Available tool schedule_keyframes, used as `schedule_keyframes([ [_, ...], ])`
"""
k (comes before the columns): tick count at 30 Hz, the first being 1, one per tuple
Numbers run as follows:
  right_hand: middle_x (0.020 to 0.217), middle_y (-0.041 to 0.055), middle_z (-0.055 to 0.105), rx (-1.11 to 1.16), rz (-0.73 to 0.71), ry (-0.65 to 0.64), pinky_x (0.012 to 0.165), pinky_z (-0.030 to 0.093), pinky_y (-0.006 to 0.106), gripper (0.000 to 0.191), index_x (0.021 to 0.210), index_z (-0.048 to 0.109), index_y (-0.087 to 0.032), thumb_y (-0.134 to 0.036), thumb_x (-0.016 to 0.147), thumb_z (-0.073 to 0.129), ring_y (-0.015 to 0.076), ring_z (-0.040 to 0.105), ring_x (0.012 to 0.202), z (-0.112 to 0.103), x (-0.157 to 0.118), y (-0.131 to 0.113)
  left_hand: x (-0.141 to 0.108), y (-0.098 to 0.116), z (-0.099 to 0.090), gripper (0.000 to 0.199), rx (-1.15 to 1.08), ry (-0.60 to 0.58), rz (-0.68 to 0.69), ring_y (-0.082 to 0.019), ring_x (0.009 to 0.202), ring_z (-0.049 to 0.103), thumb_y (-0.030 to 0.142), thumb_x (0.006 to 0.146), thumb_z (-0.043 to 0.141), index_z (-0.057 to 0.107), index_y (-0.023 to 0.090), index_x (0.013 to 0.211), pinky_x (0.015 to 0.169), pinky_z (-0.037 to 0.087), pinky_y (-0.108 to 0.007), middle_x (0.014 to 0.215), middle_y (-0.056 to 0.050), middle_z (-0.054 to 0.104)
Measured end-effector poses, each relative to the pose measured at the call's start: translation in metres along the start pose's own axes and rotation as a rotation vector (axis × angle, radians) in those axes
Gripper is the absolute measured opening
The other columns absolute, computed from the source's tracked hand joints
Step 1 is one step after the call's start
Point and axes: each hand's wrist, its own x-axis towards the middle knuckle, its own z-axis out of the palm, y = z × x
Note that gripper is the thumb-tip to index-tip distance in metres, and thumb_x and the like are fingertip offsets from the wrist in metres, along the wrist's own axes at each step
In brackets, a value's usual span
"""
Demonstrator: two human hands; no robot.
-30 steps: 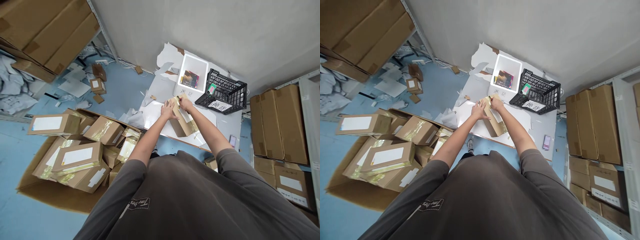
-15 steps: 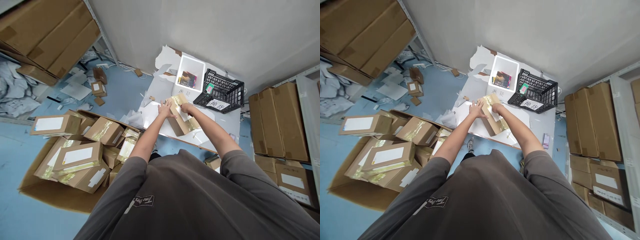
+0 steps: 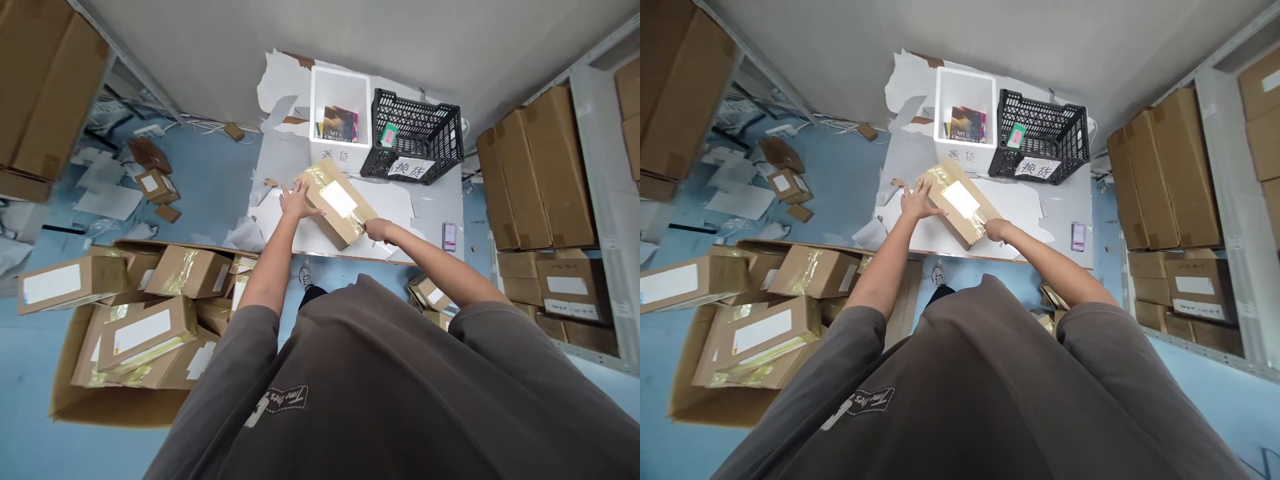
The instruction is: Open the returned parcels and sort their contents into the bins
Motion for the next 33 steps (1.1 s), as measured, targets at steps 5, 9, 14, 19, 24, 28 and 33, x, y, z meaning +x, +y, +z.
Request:
schedule_keyframes([
  [5, 0.126, 0.0271, 0.078, -0.182, -0.005, -0.101, 0.085, 0.070, 0.055, 0.047, 0.141, 0.071, -0.016, -0.025, 0.095, 0.078, 0.0431, 0.083, 0.099, 0.017, -0.024, 0.011, -0.001, 0.001, -0.002, 0.163, 0.025, -0.017, -0.019, -0.057, 0.175, -0.003, 0.102, 0.056, 0.084, 0.007, 0.038, 0.186, 0.139, 0.020, -0.073, 0.195, -0.006, 0.001],
  [9, 0.120, 0.0232, 0.080, -0.197, -0.048, -0.091, 0.091, 0.067, 0.052, 0.035, 0.132, 0.073, -0.017, -0.028, 0.098, 0.077, 0.0405, 0.083, 0.099, 0.010, -0.036, 0.021, -0.004, 0.003, -0.006, 0.160, 0.035, -0.014, -0.032, -0.056, 0.175, 0.000, 0.103, 0.060, 0.080, 0.009, 0.035, 0.186, 0.140, 0.022, -0.070, 0.195, -0.006, 0.002],
  [14, 0.111, 0.0185, 0.082, -0.044, -0.049, 0.080, 0.088, 0.062, 0.044, 0.038, 0.130, 0.067, -0.020, -0.053, 0.112, 0.059, 0.0364, 0.081, 0.100, -0.014, -0.034, 0.050, -0.010, 0.015, -0.014, 0.156, 0.064, -0.017, -0.022, -0.054, 0.176, 0.006, 0.102, 0.062, 0.079, 0.012, 0.034, 0.185, 0.138, 0.029, -0.066, 0.195, -0.010, 0.006],
  [19, 0.131, 0.0230, 0.078, 0.112, 0.082, 0.335, 0.095, 0.058, 0.040, 0.074, 0.137, 0.055, -0.019, -0.080, 0.098, 0.072, 0.0390, 0.075, 0.124, -0.008, 0.015, 0.049, -0.030, 0.021, -0.011, 0.151, 0.112, -0.002, -0.055, -0.050, 0.177, 0.007, 0.102, 0.068, 0.076, 0.014, 0.029, 0.184, 0.138, 0.030, -0.062, 0.193, -0.016, 0.011],
  [24, 0.141, 0.0239, 0.074, 0.252, 0.130, 0.326, 0.101, 0.058, 0.040, 0.085, 0.140, 0.051, -0.020, -0.078, 0.088, 0.085, 0.0383, 0.072, 0.132, -0.001, 0.052, 0.044, -0.044, 0.030, -0.006, 0.124, 0.157, 0.060, -0.019, -0.047, 0.176, 0.016, 0.088, 0.082, 0.075, 0.029, 0.029, 0.181, 0.139, 0.030, -0.059, 0.188, -0.016, 0.028],
  [28, 0.145, 0.0255, 0.072, 0.265, 0.157, 0.306, 0.104, 0.057, 0.039, 0.085, 0.139, 0.051, -0.018, -0.068, 0.084, 0.093, 0.0375, 0.072, 0.135, -0.010, 0.062, 0.042, -0.027, 0.066, -0.006, 0.096, 0.294, -0.124, 0.482, -0.038, 0.173, 0.026, 0.054, 0.085, 0.079, 0.047, 0.035, 0.173, 0.140, 0.029, -0.051, 0.180, -0.007, 0.045],
  [33, 0.145, 0.0248, 0.073, 0.291, 0.148, 0.317, 0.108, 0.057, 0.041, 0.080, 0.141, 0.051, -0.018, -0.058, 0.087, 0.094, 0.0369, 0.072, 0.137, -0.006, 0.065, 0.040, -0.009, 0.111, -0.002, 0.098, 0.418, -0.248, 0.622, -0.044, 0.156, 0.047, 0.041, 0.069, 0.086, 0.061, 0.030, 0.163, 0.132, 0.038, -0.054, 0.164, -0.015, 0.058],
])
